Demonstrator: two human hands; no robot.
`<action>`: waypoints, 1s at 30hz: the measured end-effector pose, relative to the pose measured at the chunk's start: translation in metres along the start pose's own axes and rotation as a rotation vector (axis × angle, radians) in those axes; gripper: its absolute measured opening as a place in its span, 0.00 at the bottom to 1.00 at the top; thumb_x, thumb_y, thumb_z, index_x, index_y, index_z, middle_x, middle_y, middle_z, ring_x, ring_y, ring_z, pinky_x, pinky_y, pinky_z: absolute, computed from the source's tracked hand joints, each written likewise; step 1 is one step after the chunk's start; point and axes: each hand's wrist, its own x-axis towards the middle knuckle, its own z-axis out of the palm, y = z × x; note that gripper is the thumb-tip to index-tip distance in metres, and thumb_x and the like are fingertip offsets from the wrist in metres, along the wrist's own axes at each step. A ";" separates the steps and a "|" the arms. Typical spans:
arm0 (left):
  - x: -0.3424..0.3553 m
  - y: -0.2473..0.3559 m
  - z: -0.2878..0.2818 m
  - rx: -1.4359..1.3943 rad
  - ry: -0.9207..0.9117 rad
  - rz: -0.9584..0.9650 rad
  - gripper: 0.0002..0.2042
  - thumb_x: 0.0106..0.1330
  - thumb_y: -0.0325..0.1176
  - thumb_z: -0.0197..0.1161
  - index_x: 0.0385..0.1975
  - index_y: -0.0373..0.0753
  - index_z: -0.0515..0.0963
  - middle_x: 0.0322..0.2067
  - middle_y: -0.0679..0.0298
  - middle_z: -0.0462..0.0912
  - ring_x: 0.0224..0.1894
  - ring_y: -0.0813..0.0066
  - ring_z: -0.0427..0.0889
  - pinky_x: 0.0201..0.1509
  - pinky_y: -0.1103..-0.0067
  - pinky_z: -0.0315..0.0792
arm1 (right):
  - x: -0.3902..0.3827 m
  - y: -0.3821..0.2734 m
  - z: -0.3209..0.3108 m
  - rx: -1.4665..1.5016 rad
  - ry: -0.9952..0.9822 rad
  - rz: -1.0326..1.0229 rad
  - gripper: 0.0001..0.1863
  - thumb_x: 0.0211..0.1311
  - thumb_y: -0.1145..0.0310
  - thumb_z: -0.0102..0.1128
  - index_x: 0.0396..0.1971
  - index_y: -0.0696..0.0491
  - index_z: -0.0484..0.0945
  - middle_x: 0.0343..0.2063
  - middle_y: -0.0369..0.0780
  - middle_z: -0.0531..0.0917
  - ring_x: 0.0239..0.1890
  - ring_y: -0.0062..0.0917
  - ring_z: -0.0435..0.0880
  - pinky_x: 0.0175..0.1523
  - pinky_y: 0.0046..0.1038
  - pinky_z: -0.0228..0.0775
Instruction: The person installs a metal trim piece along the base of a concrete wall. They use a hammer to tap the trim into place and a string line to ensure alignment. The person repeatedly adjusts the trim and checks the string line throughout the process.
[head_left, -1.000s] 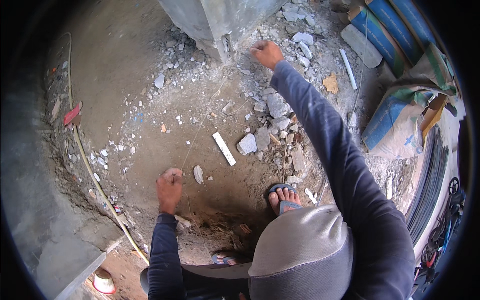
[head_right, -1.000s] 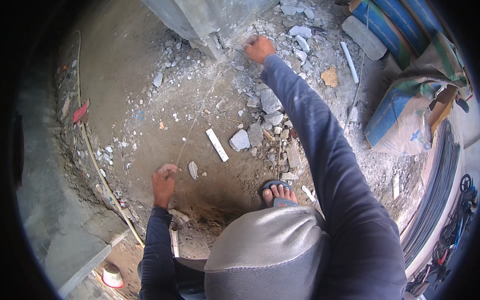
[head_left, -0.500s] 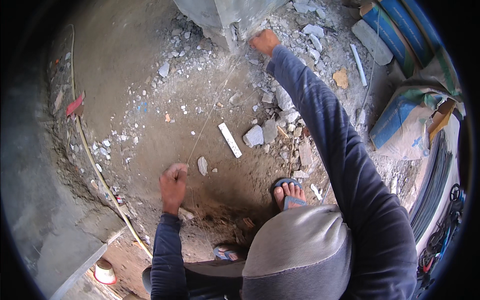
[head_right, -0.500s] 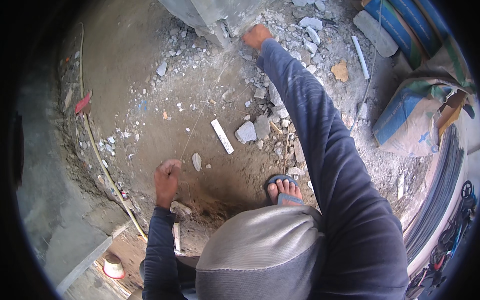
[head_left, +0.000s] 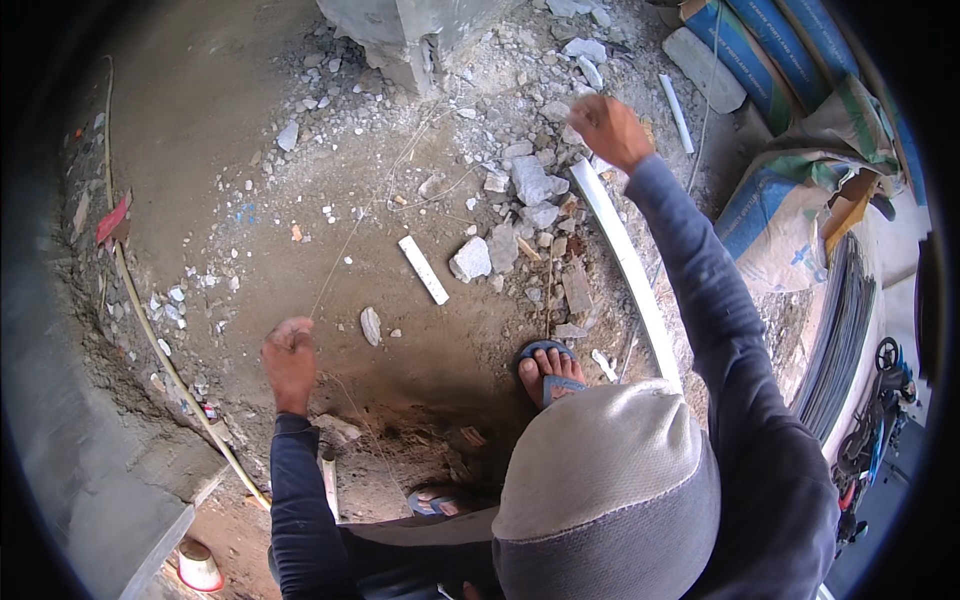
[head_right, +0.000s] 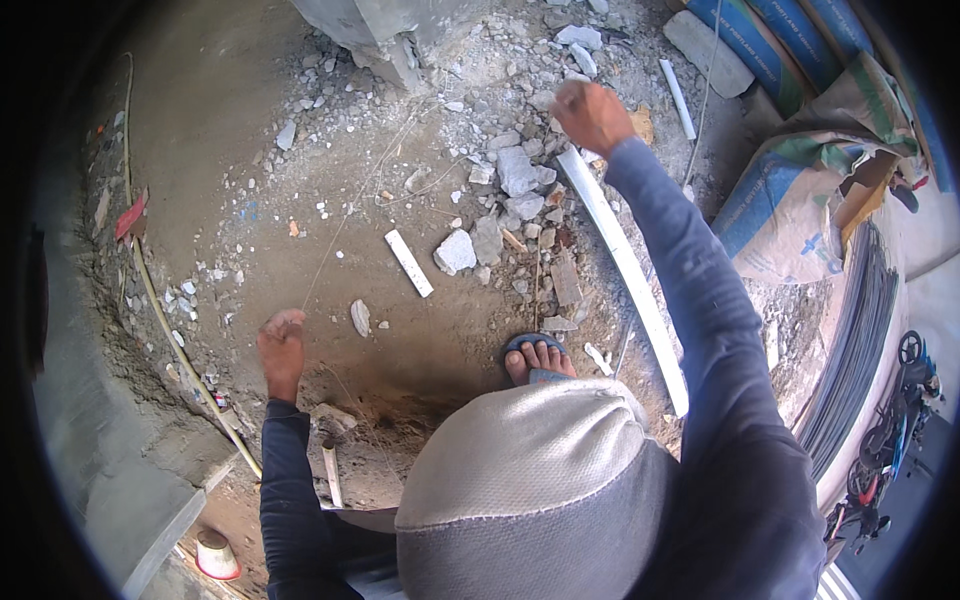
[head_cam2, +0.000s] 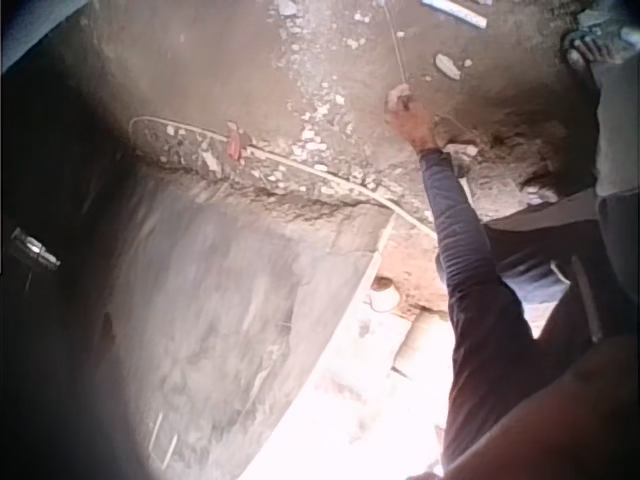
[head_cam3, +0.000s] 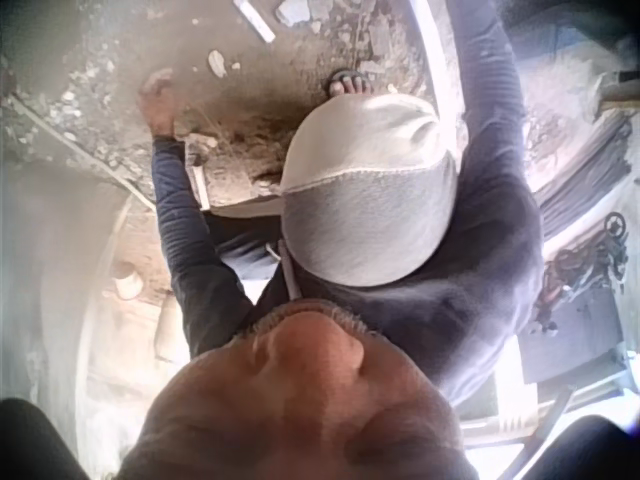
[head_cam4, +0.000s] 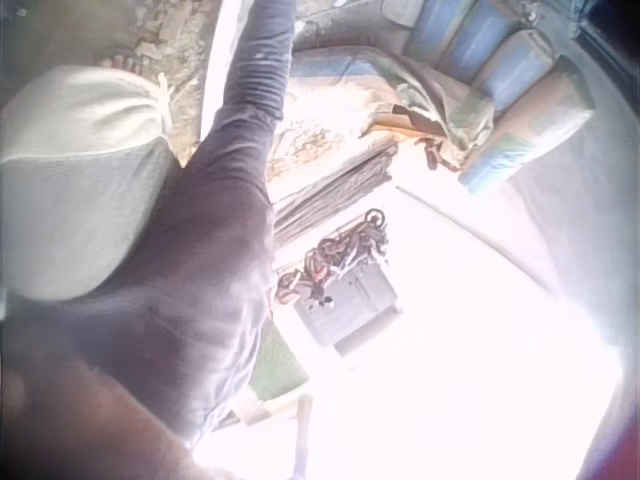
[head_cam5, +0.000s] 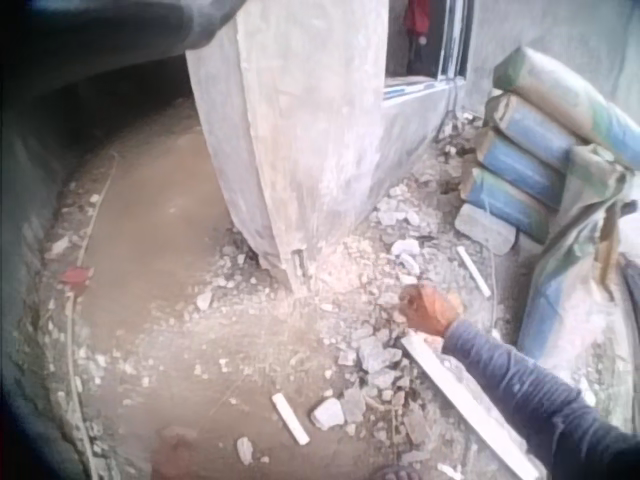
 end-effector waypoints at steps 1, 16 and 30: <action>0.006 -0.003 -0.001 0.014 0.006 -0.007 0.08 0.67 0.20 0.56 0.39 0.31 0.83 0.35 0.61 0.87 0.39 0.77 0.84 0.46 0.80 0.75 | -0.034 0.022 -0.007 -0.086 -0.020 -0.034 0.18 0.65 0.56 0.63 0.41 0.58 0.83 0.34 0.47 0.86 0.35 0.36 0.87 0.41 0.37 0.79; 0.033 -0.053 0.033 0.029 0.206 0.134 0.06 0.68 0.30 0.62 0.37 0.35 0.83 0.26 0.67 0.82 0.29 0.82 0.77 0.36 0.80 0.71 | -0.094 -0.103 -0.200 -0.003 0.354 -0.351 0.22 0.67 0.57 0.67 0.46 0.62 0.76 0.29 0.40 0.83 0.25 0.21 0.79 0.28 0.25 0.70; 0.035 -0.079 0.046 -0.132 0.265 0.104 0.06 0.70 0.27 0.60 0.38 0.33 0.82 0.27 0.73 0.80 0.30 0.87 0.73 0.35 0.84 0.68 | 0.085 -0.272 -0.230 0.312 0.531 -0.350 0.17 0.64 0.67 0.61 0.29 0.70 0.78 0.21 0.49 0.84 0.22 0.35 0.86 0.28 0.33 0.80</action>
